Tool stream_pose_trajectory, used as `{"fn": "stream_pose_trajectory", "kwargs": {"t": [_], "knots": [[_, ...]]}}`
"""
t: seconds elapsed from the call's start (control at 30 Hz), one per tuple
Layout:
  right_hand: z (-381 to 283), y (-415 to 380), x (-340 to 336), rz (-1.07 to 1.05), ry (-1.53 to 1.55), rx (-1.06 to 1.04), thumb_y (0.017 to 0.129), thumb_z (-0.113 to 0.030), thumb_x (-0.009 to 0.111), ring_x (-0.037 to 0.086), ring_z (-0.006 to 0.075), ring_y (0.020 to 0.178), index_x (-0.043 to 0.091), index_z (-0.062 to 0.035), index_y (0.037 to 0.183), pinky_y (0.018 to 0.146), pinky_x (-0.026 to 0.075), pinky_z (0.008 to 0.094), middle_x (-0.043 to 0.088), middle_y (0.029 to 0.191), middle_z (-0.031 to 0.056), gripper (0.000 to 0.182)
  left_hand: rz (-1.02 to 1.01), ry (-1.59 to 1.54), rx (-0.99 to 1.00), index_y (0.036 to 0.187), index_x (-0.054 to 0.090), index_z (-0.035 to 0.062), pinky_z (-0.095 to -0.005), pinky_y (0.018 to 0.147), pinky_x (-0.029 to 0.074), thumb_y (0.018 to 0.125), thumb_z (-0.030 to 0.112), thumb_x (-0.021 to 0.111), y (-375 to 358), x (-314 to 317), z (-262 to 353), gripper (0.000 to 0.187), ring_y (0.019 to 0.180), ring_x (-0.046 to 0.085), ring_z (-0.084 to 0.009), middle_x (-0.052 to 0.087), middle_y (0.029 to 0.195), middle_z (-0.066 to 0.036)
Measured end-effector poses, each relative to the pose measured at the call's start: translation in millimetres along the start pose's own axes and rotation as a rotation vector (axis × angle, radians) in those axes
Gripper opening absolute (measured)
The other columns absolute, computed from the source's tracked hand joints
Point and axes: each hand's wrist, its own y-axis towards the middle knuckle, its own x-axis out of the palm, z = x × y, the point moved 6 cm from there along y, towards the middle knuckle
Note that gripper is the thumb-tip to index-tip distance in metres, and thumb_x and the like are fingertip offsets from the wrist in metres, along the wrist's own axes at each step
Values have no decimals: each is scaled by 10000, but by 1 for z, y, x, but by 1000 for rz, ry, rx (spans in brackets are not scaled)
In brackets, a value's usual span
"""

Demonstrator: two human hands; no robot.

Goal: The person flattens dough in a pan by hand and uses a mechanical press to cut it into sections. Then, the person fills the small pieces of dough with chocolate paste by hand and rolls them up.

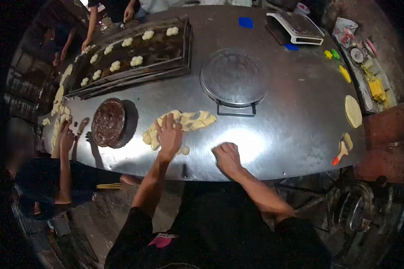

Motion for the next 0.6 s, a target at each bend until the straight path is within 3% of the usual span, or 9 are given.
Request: {"fn": "stream_pose_trajectory", "kwargs": {"t": [0.1,0.17,0.23,0.3,0.33,0.43,0.5,0.57,0.6], "knots": [[41,-34,-12,12,-35,-178,747,-39,678,547,260,881,634,-93,828,808,411,381,579,850,70,107,-18,-126,-105,902,643,49,-553,940,384,830,133,614,-3,12,-4,114,1043,558,-354,610,1090,-179],[59,-9,-18,80,-166,47,780,-79,655,558,277,854,630,-84,862,782,411,415,593,829,75,86,-318,-641,-289,915,622,58,-418,768,477,876,135,618,-4,8,6,87,852,624,-295,653,960,-142],[49,22,-5,245,-49,73,778,-85,665,554,307,857,619,-69,863,767,405,424,592,839,104,98,-221,-1035,-392,942,588,34,-326,591,460,905,141,605,-8,-18,31,114,679,618,-228,660,856,-116],[36,11,24,-13,88,37,776,5,610,556,331,868,615,-53,897,785,425,428,588,865,124,134,-486,-1532,-687,1028,556,20,-296,640,470,907,155,619,-24,-27,48,192,758,634,-193,666,904,-116],[28,-7,22,-69,173,-28,774,16,599,564,331,875,616,-49,896,799,433,430,591,860,127,140,-523,-1640,-665,1114,527,12,-288,703,502,904,137,600,-32,-41,49,255,866,656,-205,666,965,-133],[73,-46,8,-202,68,-67,772,0,615,576,333,892,620,-44,863,835,438,431,605,852,131,101,-241,-1828,-925,1211,507,-9,-300,771,521,905,158,574,-67,-71,17,355,930,648,-221,645,1045,-162],[77,-18,-19,43,-97,213,779,-42,636,574,340,892,614,-47,846,842,429,437,615,876,130,70,-36,-1822,-1004,1292,471,-18,-351,840,522,901,217,556,-100,-59,-19,464,1010,627,-241,614,1137,-168],[66,19,-4,204,25,227,788,-61,637,571,349,894,603,-42,823,839,423,445,616,883,138,53,82,-2003,-917,1318,464,-6,-418,931,485,918,311,552,-118,-38,-43,518,1100,587,-274,593,1198,-142],[50,24,8,261,116,216,813,-49,605,568,360,904,594,-33,838,881,419,449,605,876,142,32,70,-1963,-1036,1314,466,-8,-420,925,488,921,312,557,-125,-24,-50,515,1089,590,-267,593,1204,-132]]}}
